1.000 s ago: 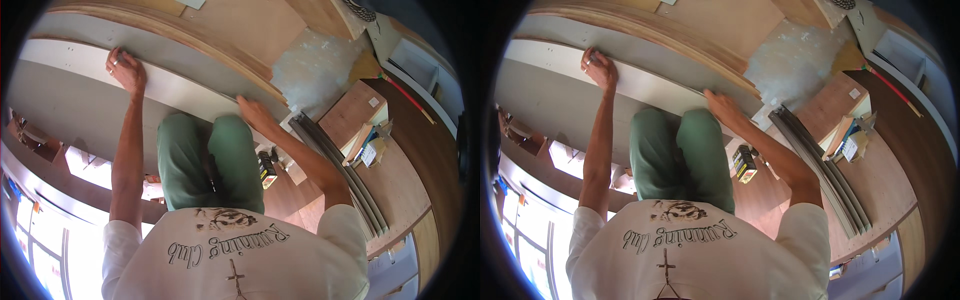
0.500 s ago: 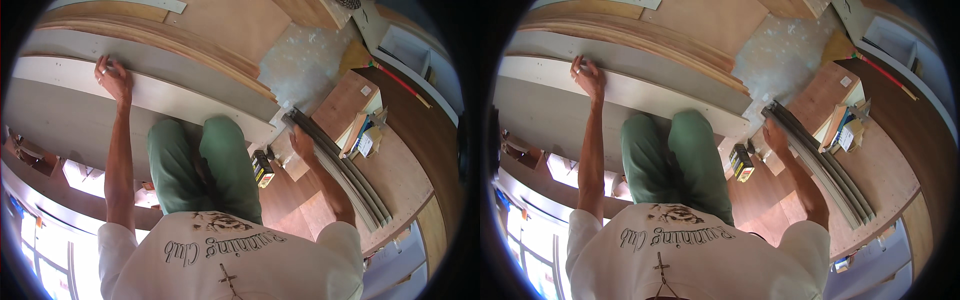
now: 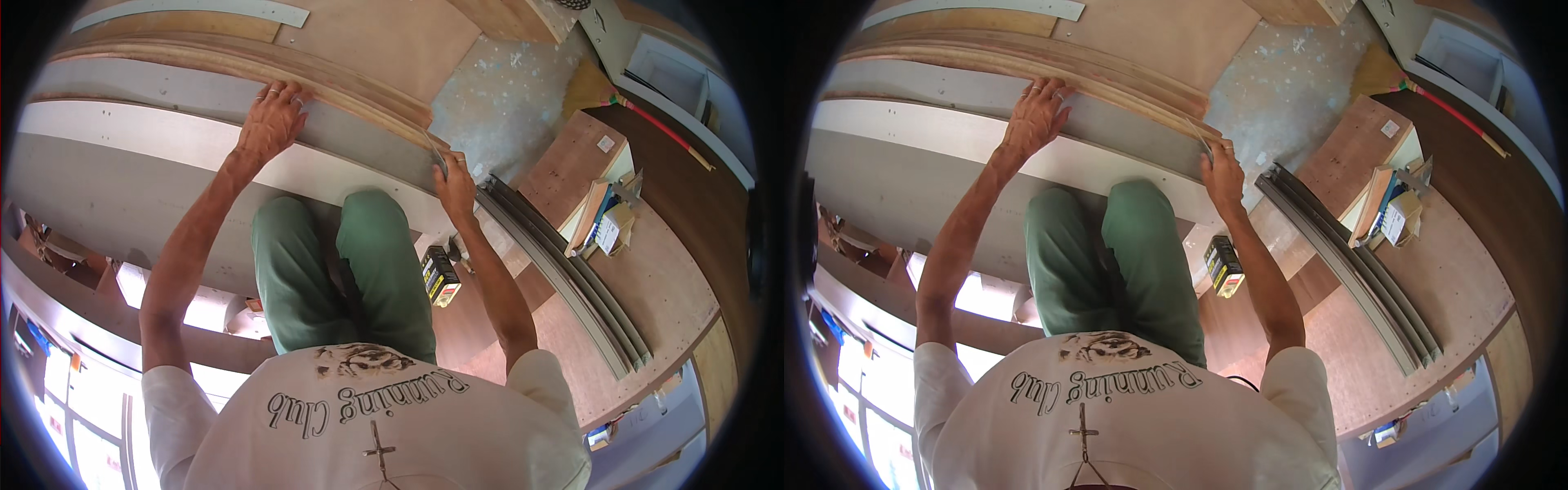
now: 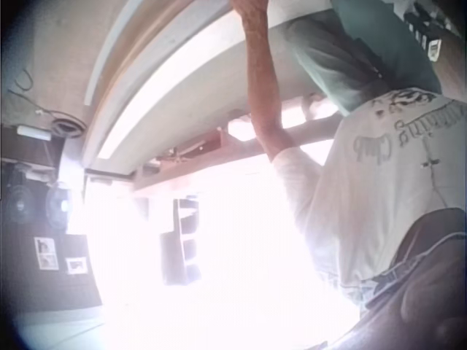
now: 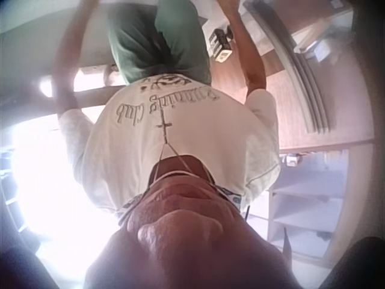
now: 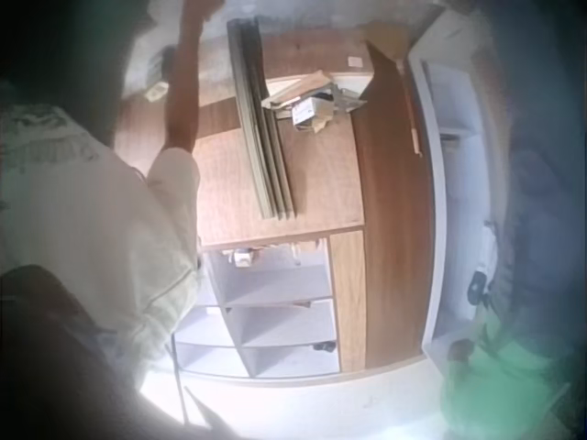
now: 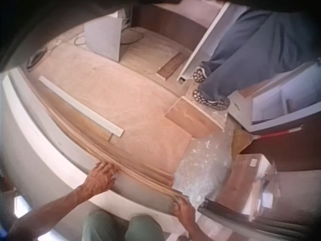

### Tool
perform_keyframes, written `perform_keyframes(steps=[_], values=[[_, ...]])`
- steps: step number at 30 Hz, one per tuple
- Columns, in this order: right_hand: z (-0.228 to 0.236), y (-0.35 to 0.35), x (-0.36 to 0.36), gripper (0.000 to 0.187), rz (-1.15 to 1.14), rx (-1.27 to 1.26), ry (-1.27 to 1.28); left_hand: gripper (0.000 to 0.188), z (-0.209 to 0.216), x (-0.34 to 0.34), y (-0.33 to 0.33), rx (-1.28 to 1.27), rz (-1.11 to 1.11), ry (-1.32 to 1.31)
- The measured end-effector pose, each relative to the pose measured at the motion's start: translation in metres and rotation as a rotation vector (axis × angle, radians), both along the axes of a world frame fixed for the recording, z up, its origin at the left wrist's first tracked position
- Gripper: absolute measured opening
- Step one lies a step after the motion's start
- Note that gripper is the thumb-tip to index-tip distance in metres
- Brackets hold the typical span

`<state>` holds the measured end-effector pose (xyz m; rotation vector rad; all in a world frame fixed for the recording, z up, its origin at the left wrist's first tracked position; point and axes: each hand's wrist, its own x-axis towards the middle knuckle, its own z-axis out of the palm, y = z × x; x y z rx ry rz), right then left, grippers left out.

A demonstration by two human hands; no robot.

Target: The person uses a utility knife to score or cut a piece of wood, handles a large board, and uses a tape measure to take measurements on a wood beam.

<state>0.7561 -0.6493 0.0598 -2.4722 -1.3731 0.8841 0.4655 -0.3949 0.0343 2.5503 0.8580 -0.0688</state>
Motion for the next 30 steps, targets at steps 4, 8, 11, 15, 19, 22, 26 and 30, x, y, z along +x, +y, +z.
perform_keyframes(steps=[4, 8, 11, 15, 19, 22, 26, 30], values=[[-0.002, -0.011, 0.010, 0.033, -0.062, -0.079, -0.057, 0.031, 0.014, 0.002, 0.006, 0.067, -0.073, -0.018], [-0.007, -0.010, 0.023, 0.035, -0.006, -0.040, -0.004, 0.028, 0.024, 0.026, 0.028, -0.051, -0.134, 0.219], [-0.013, -0.006, 0.041, 0.032, 0.013, -0.064, 0.100, 0.024, 0.015, 0.026, 0.036, -0.219, -0.132, 0.198], [-0.020, -0.003, 0.058, 0.026, -0.083, -0.107, 0.272, 0.021, -0.001, 0.013, 0.040, -0.499, -0.023, 0.000], [-0.018, 0.007, 0.070, 0.022, -0.060, -0.227, 0.414, 0.022, 0.010, 0.025, 0.045, -0.507, -0.062, 0.117], [-0.008, 0.017, 0.069, 0.021, -0.027, -0.349, 0.425, 0.023, 0.014, 0.025, 0.046, -0.564, -0.091, 0.261], [0.020, 0.025, 0.066, 0.016, -0.088, -0.502, 0.617, 0.022, 0.017, 0.018, 0.042, -0.548, -0.089, 0.157], [0.018, 0.006, 0.060, 0.013, -0.097, -0.421, 0.599, 0.020, 0.027, 0.022, 0.043, -0.553, -0.121, 0.193]])
